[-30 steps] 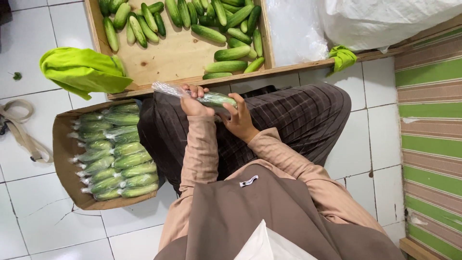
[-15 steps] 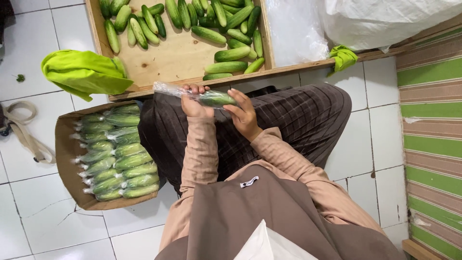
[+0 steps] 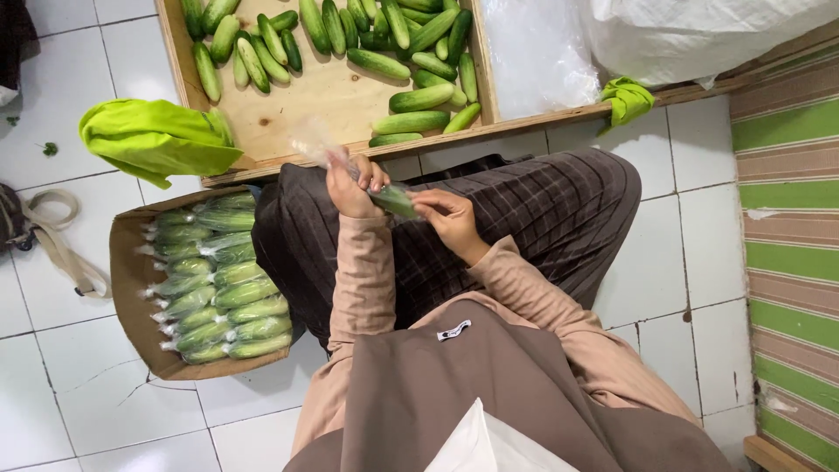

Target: The person wipes cucumbers with a green cloth, places them into plastic bags, and knots the bags closed before placing them into a cardboard box.

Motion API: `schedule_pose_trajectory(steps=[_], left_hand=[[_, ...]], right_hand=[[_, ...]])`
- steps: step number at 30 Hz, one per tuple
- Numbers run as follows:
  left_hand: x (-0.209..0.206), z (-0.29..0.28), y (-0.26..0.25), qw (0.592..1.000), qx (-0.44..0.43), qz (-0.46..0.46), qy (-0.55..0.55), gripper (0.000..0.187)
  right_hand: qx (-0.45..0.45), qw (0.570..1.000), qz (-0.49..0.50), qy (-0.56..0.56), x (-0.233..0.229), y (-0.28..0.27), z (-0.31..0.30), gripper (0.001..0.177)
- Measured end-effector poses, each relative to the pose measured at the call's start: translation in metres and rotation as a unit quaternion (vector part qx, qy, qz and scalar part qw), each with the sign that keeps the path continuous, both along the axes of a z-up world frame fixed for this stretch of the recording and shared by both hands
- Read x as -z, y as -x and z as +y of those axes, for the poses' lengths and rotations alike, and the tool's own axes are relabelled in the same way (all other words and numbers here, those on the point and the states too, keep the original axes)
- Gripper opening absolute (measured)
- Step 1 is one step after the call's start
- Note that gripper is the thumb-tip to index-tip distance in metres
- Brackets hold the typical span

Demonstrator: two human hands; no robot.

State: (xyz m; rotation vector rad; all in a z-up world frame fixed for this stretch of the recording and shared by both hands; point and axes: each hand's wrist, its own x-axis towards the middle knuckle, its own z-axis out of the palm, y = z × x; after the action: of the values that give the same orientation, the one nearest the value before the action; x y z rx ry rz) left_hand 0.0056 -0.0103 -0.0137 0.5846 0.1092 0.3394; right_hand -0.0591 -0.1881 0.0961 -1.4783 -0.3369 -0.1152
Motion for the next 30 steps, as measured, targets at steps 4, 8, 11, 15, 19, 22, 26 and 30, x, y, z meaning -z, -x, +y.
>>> schedule_pose_trajectory(steps=[4, 8, 11, 15, 19, 22, 26, 30], left_hand=[[-0.035, -0.009, 0.016, 0.984, 0.173, -0.034, -0.033, 0.040], [-0.062, -0.058, 0.045, 0.942, 0.332, -0.026, -0.035, 0.030], [-0.067, -0.089, 0.066, 0.916, 0.400, 0.016, -0.038, 0.030], [-0.111, -0.109, 0.084, 0.898, 0.411, 0.126, -0.096, 0.025], [0.045, -0.108, 0.095, 0.791, 0.578, 0.169, 0.107, 0.037], [-0.072, -0.100, 0.098, 0.880, 0.448, 0.079, -0.133, 0.026], [-0.081, -0.094, 0.094, 0.891, 0.444, 0.042, -0.083, 0.025], [-0.121, -0.087, 0.095, 0.889, 0.443, 0.002, -0.117, 0.016]], right_hand=[[-0.050, 0.998, -0.032, -0.004, -0.023, -0.013, -0.028, 0.025], [-0.097, 0.994, 0.021, -0.046, -0.036, -0.031, -0.047, 0.084], [-0.185, 0.982, 0.012, -0.020, -0.051, -0.031, -0.057, 0.104], [-0.193, 0.980, 0.053, 0.000, -0.051, -0.036, -0.067, 0.042], [-0.204, 0.979, 0.030, 0.012, -0.068, -0.030, -0.064, 0.018], [-0.223, 0.972, -0.074, 0.025, -0.069, -0.030, -0.066, 0.030], [-0.197, 0.978, -0.062, 0.009, -0.082, -0.021, -0.069, 0.030], [-0.193, 0.979, -0.064, 0.015, -0.093, -0.017, -0.074, 0.033]])
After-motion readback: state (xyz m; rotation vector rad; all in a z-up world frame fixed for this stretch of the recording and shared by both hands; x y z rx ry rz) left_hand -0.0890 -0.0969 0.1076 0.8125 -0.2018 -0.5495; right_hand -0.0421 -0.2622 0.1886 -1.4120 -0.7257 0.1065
